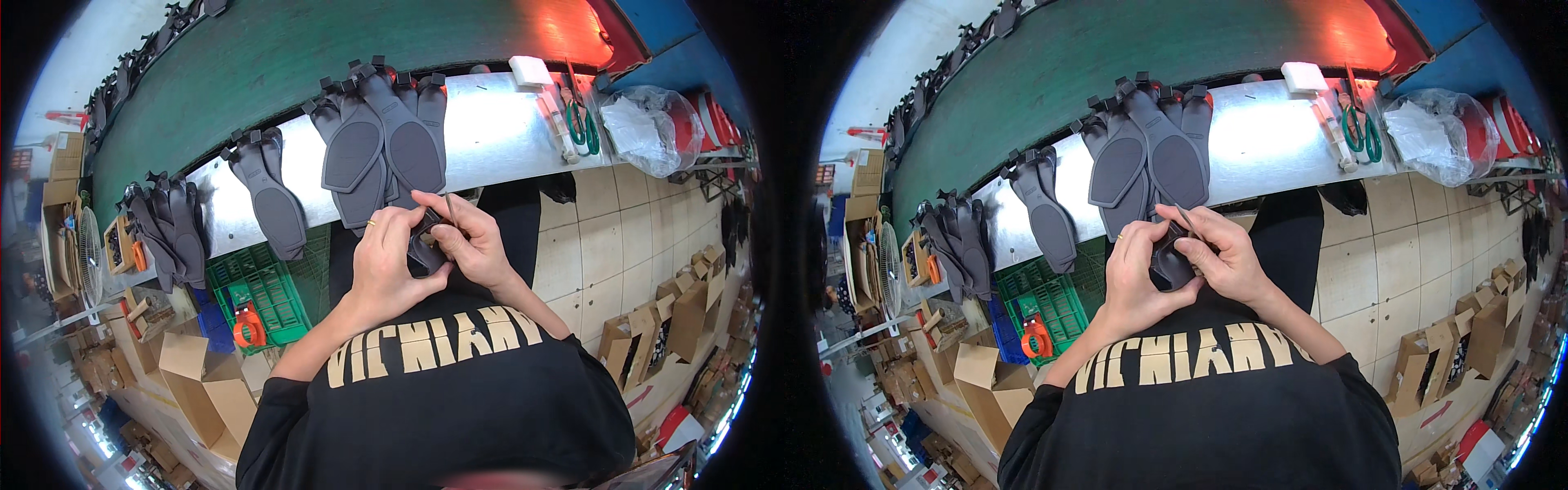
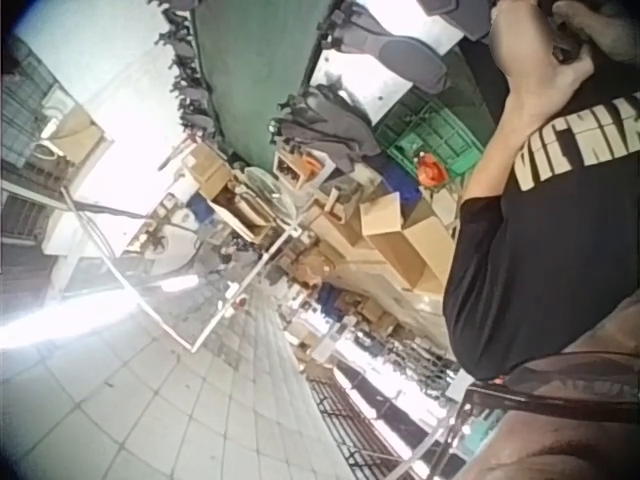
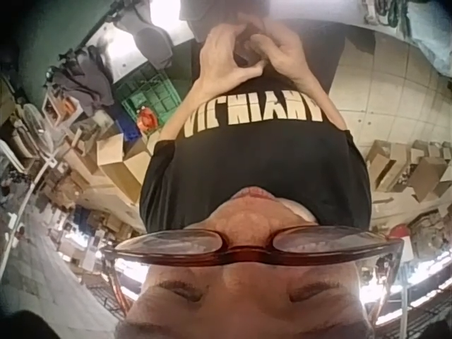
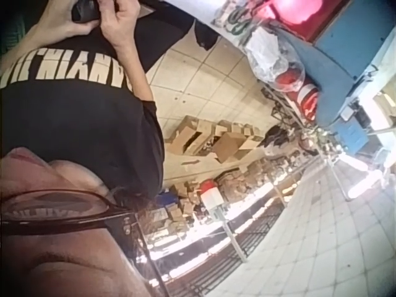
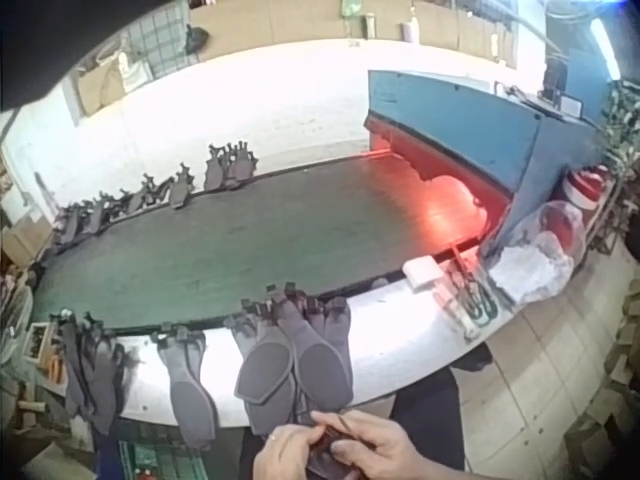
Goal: Trimming excess material from shoe insoles using a small blade.
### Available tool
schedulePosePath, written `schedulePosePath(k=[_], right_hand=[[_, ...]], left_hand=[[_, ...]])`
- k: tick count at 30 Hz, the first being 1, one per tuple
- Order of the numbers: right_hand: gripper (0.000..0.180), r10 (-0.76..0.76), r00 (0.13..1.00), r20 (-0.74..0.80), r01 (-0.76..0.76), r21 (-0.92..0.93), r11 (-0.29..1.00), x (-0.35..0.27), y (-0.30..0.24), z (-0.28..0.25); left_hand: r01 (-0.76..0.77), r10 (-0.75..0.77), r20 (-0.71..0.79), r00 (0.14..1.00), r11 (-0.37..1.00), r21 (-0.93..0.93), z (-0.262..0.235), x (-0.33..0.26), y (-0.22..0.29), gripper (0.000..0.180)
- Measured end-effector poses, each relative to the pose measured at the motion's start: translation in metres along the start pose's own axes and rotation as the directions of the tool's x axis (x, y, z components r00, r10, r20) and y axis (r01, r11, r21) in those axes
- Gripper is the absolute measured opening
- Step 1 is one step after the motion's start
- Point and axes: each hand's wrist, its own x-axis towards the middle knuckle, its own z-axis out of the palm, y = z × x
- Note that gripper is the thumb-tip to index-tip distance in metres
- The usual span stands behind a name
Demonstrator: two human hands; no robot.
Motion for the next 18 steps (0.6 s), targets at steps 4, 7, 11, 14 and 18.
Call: schedulePosePath(k=[4,7,11,14,18], right_hand=[[0.033,0.043,0.995,-0.085,-0.041,0.019,0.999,-0.003,-0.001,0.006],[0.028,0.026,0.992,-0.12,-0.022,0.034,0.999,-0.004,0.002,0.01],[0.029,0.182,0.982,-0.057,-0.168,0.195,0.966,0.004,0.01,0.005],[0.037,0.174,0.985,-0.003,-0.17,0.184,0.968,0.008,0.005,0.004],[0.043,0.211,0.977,0.014,-0.211,0.13,0.969,0.009,0.01,0.014]], left_hand=[[-0.032,0.032,-0.015,0.999,0.999,0.001,0.003,0.0,-0.002,0.063],[-0.051,0.051,-0.04,0.998,0.999,-0.004,0.005,-0.002,0.0,0.062],[0.167,-0.146,0.1,0.984,0.955,-0.247,-0.001,0.0,-0.009,0.063],[0.404,-0.307,0.269,0.913,0.771,-0.491,-0.01,-0.002,-0.019,0.066],[0.539,-0.38,0.384,0.842,0.537,-0.649,-0.018,-0.002,-0.024,0.07]])
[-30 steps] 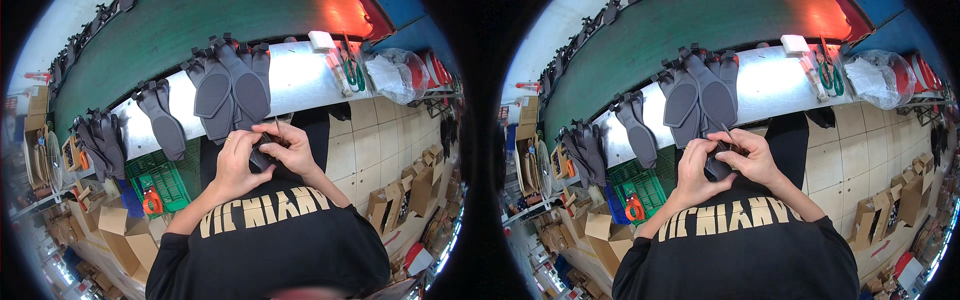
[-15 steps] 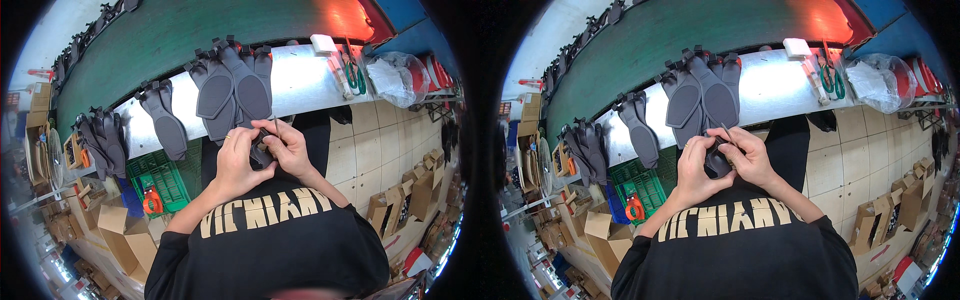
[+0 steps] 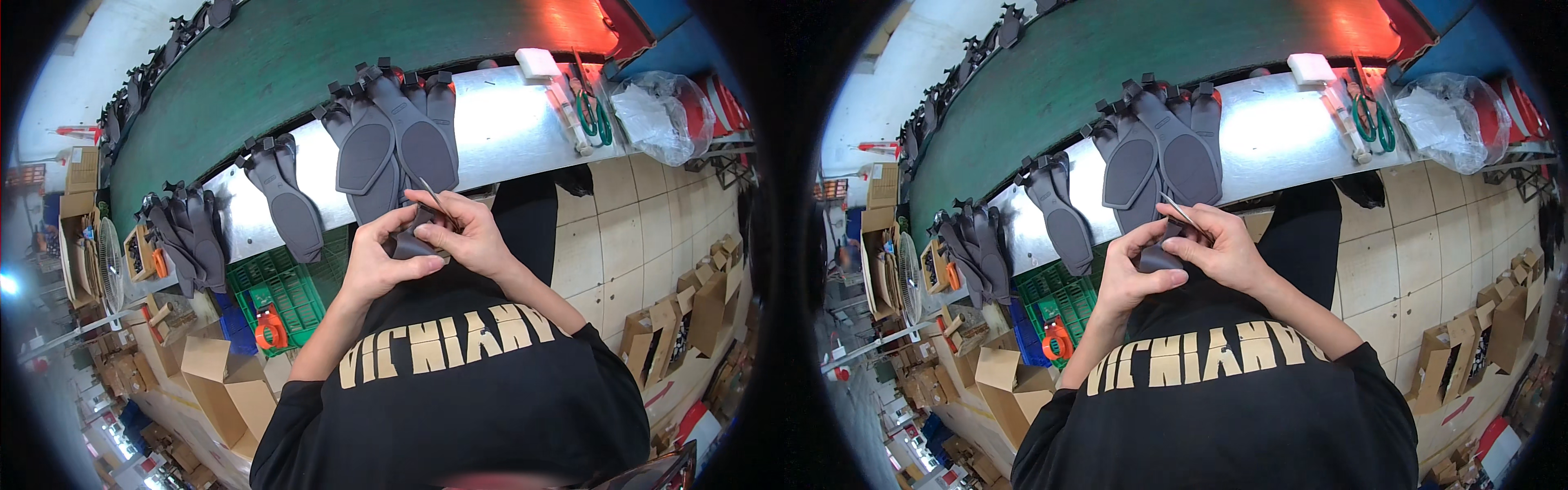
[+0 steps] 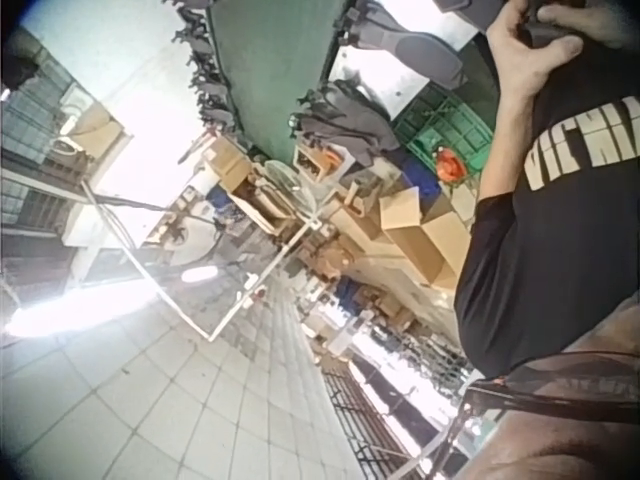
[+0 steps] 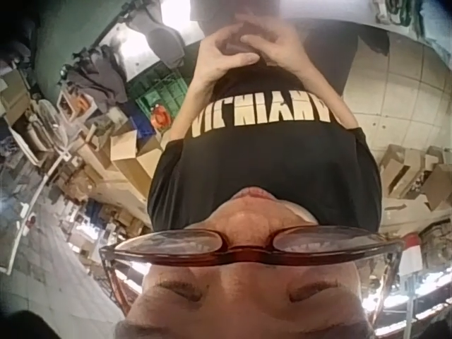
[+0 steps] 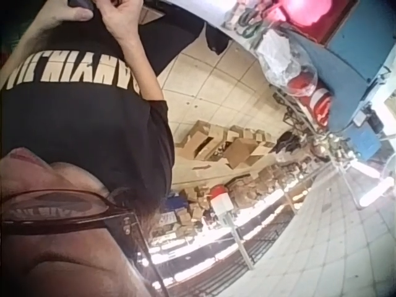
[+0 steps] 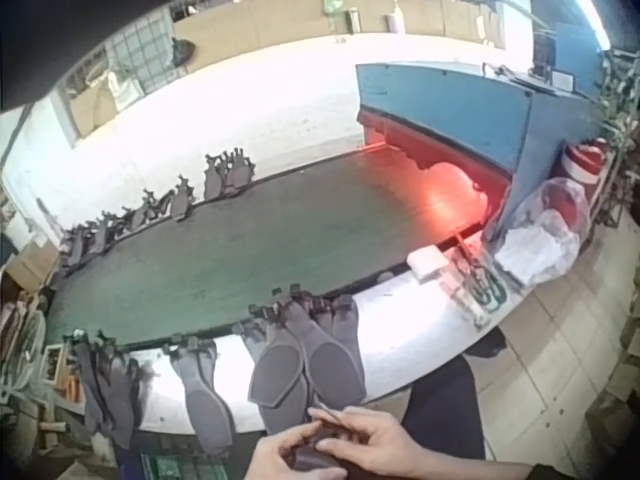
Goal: Trimming excess material from shoe insoles using a small blade.
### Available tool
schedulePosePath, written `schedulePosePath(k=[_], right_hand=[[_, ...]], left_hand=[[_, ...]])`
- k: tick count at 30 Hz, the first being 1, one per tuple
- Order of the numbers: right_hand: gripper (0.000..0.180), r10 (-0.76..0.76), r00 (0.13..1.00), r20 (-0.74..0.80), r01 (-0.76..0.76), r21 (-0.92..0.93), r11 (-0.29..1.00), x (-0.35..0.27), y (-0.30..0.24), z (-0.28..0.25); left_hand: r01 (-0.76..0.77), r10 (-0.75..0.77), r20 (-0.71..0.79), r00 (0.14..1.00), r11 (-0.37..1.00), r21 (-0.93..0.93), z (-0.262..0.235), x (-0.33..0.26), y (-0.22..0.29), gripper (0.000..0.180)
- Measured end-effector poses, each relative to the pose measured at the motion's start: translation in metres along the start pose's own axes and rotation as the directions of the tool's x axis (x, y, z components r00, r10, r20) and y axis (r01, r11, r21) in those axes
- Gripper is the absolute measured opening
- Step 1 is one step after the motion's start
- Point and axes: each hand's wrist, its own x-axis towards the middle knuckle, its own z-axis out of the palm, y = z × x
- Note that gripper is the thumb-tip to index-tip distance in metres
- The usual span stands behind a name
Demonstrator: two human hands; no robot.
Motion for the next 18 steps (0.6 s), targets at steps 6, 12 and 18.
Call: schedulePosePath(k=[6,12,18], right_hand=[[0.042,-0.052,0.997,-0.054,0.048,-0.083,0.995,0.002,0.006,0.01],[0.039,-0.069,0.995,-0.073,0.062,-0.09,0.994,0.001,0.006,0.01],[0.032,-0.008,0.998,-0.062,0.015,0.106,0.994,0.001,0.008,0.006]], left_hand=[[0.08,-0.085,-0.028,0.996,0.986,-0.146,-0.007,-0.004,-0.006,0.068],[0.074,-0.081,-0.03,0.996,0.98,-0.184,-0.007,-0.005,-0.009,0.066],[0.041,-0.043,-0.009,0.999,0.983,-0.177,-0.004,0.004,-0.011,0.059]])
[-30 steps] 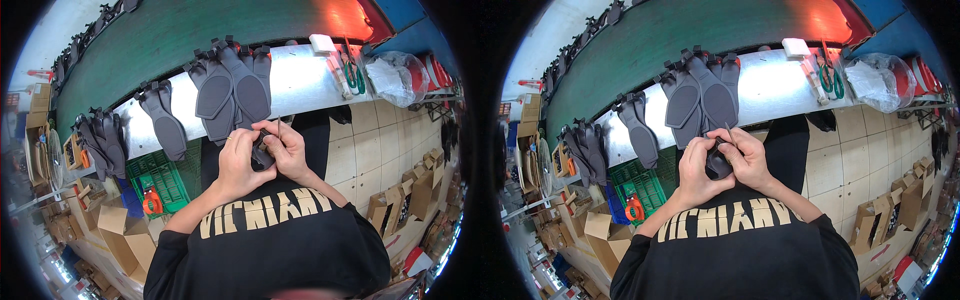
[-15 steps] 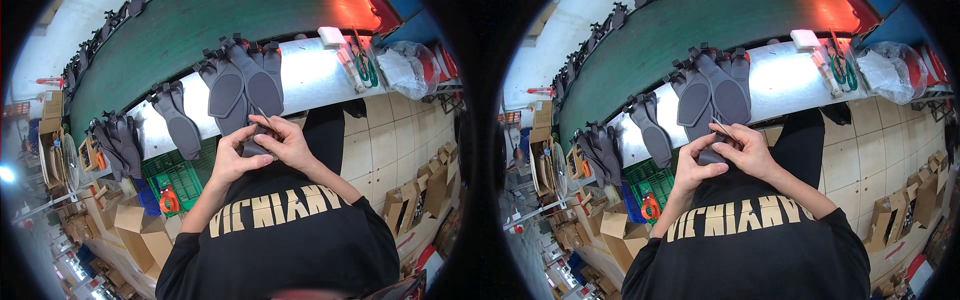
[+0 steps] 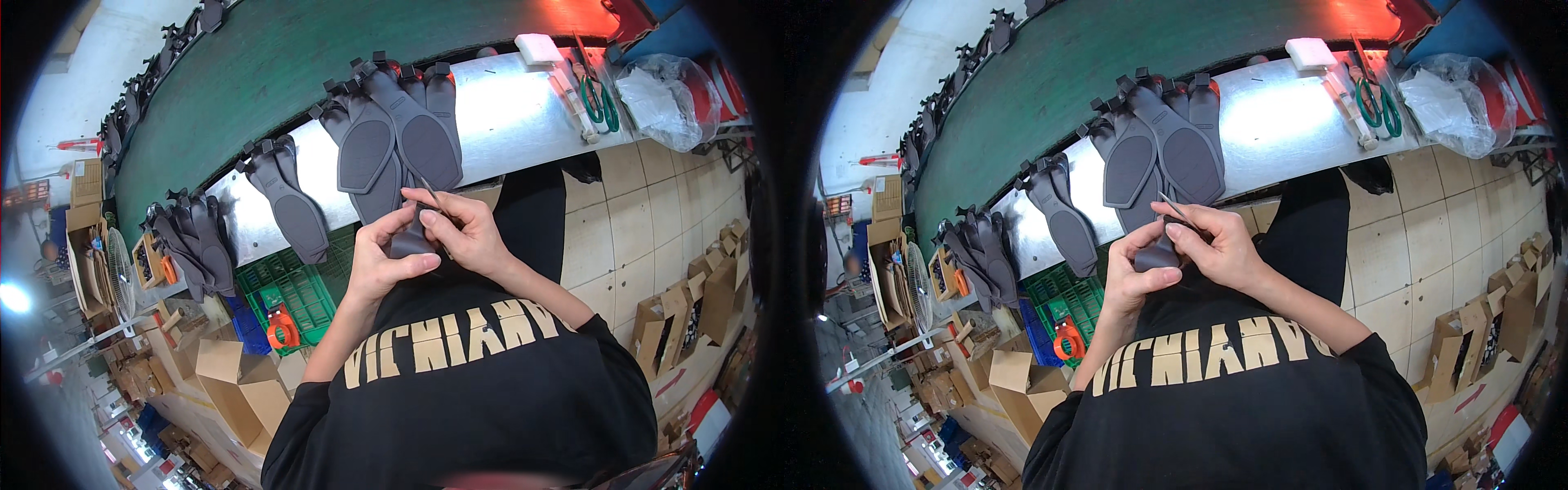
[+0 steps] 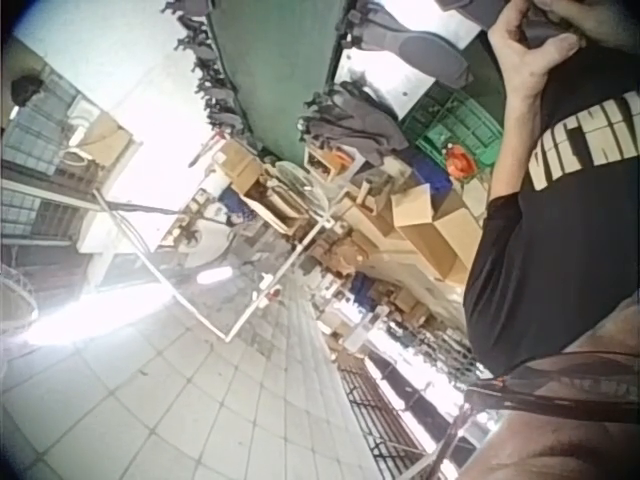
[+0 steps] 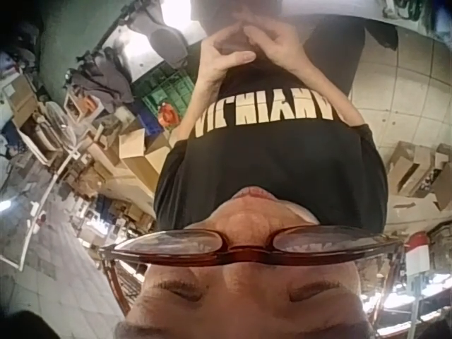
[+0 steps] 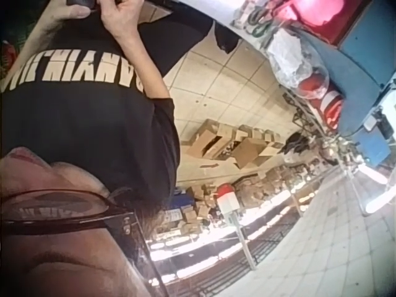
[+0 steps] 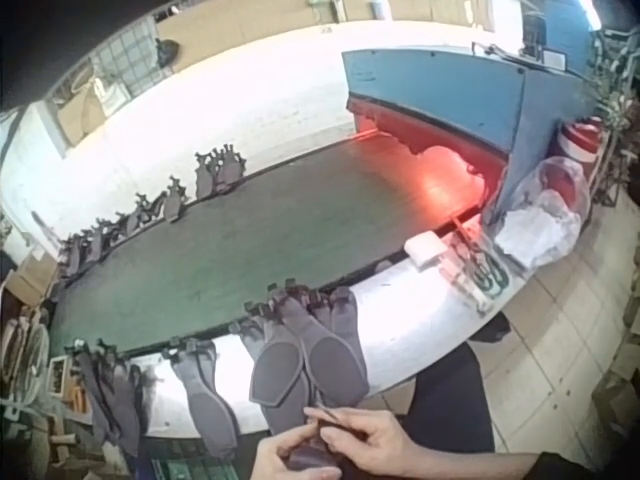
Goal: Trimming excess material from shoe insoles using a small blade.
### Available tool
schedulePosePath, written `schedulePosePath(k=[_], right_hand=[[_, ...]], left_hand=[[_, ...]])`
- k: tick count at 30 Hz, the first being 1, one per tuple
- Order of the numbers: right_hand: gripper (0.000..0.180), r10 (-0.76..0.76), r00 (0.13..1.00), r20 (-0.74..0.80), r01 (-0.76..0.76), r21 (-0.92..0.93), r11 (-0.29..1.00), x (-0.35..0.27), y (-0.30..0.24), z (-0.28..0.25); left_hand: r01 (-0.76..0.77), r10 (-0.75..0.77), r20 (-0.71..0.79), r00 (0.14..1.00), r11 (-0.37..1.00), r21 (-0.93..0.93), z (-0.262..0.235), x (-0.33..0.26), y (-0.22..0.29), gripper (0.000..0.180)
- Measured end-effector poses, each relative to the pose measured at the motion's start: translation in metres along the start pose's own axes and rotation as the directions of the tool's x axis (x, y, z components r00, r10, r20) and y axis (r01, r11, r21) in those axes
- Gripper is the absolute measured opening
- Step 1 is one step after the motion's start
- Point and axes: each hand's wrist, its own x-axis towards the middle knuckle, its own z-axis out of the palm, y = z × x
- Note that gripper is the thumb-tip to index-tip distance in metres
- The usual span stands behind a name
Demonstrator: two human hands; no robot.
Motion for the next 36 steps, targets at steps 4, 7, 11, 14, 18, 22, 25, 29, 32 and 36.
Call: schedulePosePath(k=[4,7,11,14,18,22,25,29,32,36], right_hand=[[0.03,-0.016,1.0,-0.021,0.015,-0.026,1.0,0.003,-0.007,0.004],[0.028,0.058,0.998,-0.012,-0.058,-0.013,0.998,0.001,-0.02,0.013],[0.031,0.132,0.99,-0.057,-0.134,-0.04,0.99,-0.005,-0.019,0.007],[0.04,0.122,0.993,-0.012,-0.121,0.04,0.992,-0.007,-0.004,0.001],[0.042,0.091,0.994,0.059,-0.099,0.146,0.984,-0.006,0.007,-0.001],[0.037,0.043,0.999,0.024,-0.045,0.101,0.994,-0.003,0.005,0.007],[0.033,0.018,1.0,-0.005,-0.017,0.117,0.993,-0.004,0.001,0.015],[0.036,0.037,0.998,0.045,-0.045,0.2,0.979,-0.002,0.008,0.005],[0.042,0.1,0.988,0.12,-0.132,0.297,0.946,0.003,0.008,-0.001],[0.043,0.12,0.983,0.142,-0.156,0.277,0.948,0.005,0.013,-0.008]], left_hand=[[-0.114,0.123,-0.054,0.991,0.982,0.149,0.014,-0.002,-0.001,0.054],[-0.395,0.476,-0.071,0.877,0.797,0.458,0.018,-0.009,-0.01,0.052],[-0.417,0.505,-0.002,0.863,0.716,0.56,0.018,-0.01,-0.013,0.073],[-0.446,0.55,-0.054,0.834,0.728,0.521,0.019,-0.015,-0.011,0.075],[-0.456,0.568,-0.071,0.82,0.723,0.519,0.018,-0.02,-0.013,0.075],[-0.481,0.623,-0.049,0.78,0.649,0.59,0.017,-0.025,-0.008,0.072],[-0.544,0.749,-0.002,0.663,0.483,0.686,0.017,-0.023,-0.016,0.066],[-0.528,0.714,-0.031,0.7,0.546,0.65,0.017,-0.02,-0.018,0.063],[-0.52,0.664,-0.032,0.747,0.613,0.595,0.012,-0.023,-0.013,0.068],[-0.515,0.635,-0.028,0.772,0.651,0.558,0.009,-0.025,-0.013,0.07]])
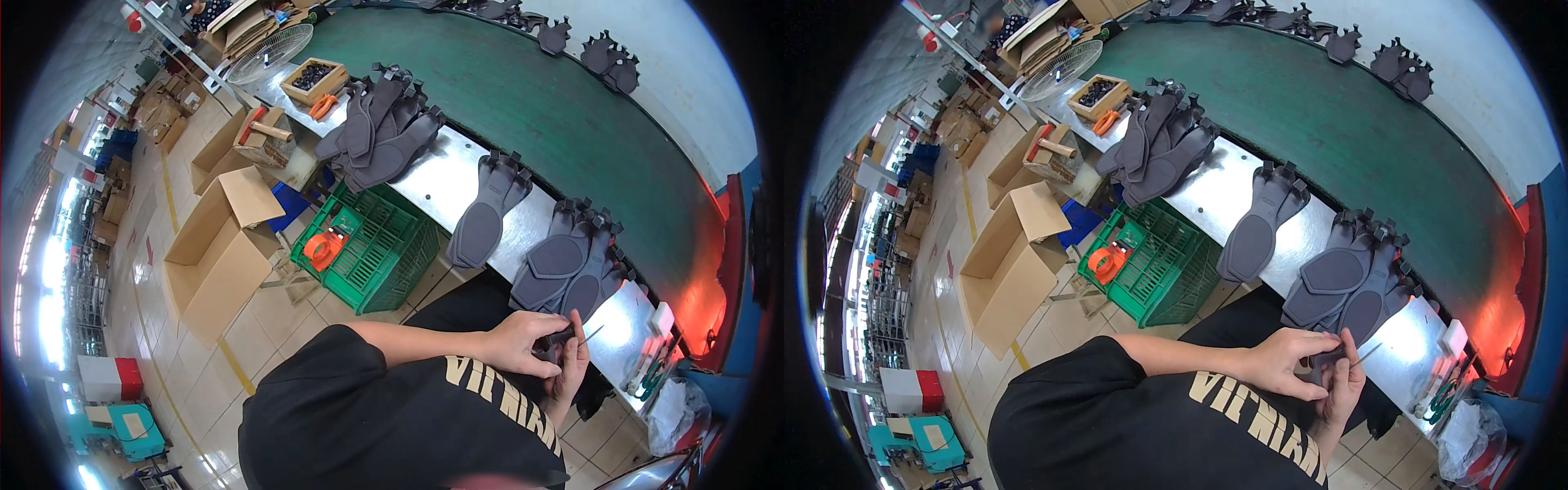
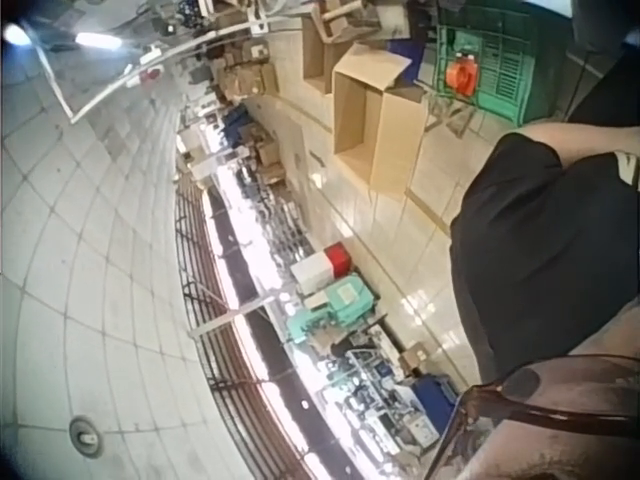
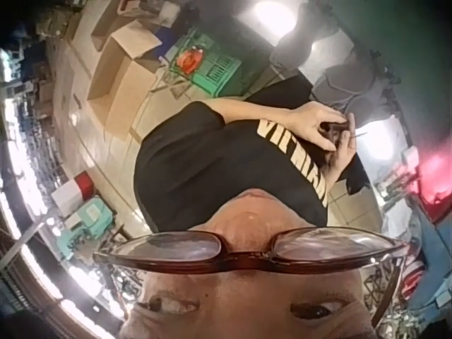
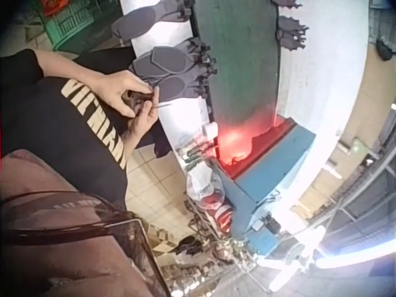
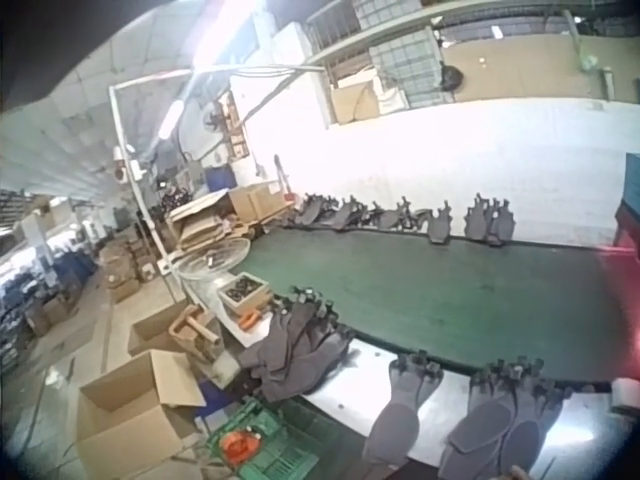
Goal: Trimming excess material from shoe insoles using a small blade.
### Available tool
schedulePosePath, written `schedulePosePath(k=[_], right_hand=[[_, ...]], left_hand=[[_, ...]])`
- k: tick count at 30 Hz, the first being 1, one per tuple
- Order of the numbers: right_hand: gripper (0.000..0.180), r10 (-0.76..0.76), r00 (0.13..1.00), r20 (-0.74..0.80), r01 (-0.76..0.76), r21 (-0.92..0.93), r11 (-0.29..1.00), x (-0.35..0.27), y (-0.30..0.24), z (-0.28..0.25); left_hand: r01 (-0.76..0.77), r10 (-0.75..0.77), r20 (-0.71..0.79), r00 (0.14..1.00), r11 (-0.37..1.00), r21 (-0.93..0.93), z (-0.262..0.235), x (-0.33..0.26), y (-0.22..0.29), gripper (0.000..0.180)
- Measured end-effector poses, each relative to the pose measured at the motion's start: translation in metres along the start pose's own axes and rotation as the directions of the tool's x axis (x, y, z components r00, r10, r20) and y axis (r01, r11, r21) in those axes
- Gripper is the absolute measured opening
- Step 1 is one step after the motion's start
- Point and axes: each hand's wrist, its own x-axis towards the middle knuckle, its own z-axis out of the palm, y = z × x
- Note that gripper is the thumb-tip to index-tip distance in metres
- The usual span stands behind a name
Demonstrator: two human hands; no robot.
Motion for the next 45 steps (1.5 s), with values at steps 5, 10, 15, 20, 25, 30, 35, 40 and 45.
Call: schedulePosePath(k=[5,10,15,20,25,30,35,40,45], right_hand=[[0.042,-0.023,0.998,0.06,0.03,-0.107,0.994,0.003,-0.002,-0.004],[0.047,-0.139,0.989,-0.059,0.123,-0.218,0.968,0.001,-0.014,0.021],[0.042,-0.079,0.993,-0.083,0.037,-0.42,0.907,-0.003,-0.031,0.014],[0.055,-0.027,1.0,-0.002,0.024,-0.423,0.906,0.004,-0.024,0.031],[0.042,0.127,0.975,-0.184,-0.144,-0.086,0.986,0.007,-0.01,0.025],[0.028,0.083,0.973,-0.215,-0.078,0.031,0.996,0.002,0.005,0.019],[0.019,0.07,0.964,-0.256,-0.035,0.136,0.99,0.002,0.004,0.029],[0.011,0.06,0.963,-0.263,-0.035,0.099,0.995,0.009,0.013,0.027],[0.008,0.136,0.965,-0.225,-0.145,-0.024,0.989,0.009,0.005,0.036]], left_hand=[[0.026,-0.026,0.014,1.0,1.0,0.012,-0.002,0.0,0.005,0.07],[0.004,-0.004,0.004,1.0,1.0,0.015,-0.002,0.008,-0.002,0.071],[-0.007,0.007,-0.001,1.0,0.988,0.153,-0.033,0.031,0.003,0.065],[0.095,-0.096,0.014,0.995,0.994,0.047,-0.027,0.026,-0.001,0.052],[0.064,-0.065,0.009,0.998,0.997,0.053,-0.01,0.03,-0.004,0.044],[0.317,-0.318,0.01,0.948,0.944,-0.086,-0.001,0.026,0.002,0.042],[0.267,-0.267,0.02,0.964,0.953,-0.143,-0.001,0.028,-0.006,0.036],[0.358,-0.353,0.057,0.934,0.924,-0.136,-0.01,0.034,-0.01,0.03],[0.412,-0.386,0.151,0.91,0.881,-0.23,-0.023,0.044,-0.015,0.024]])
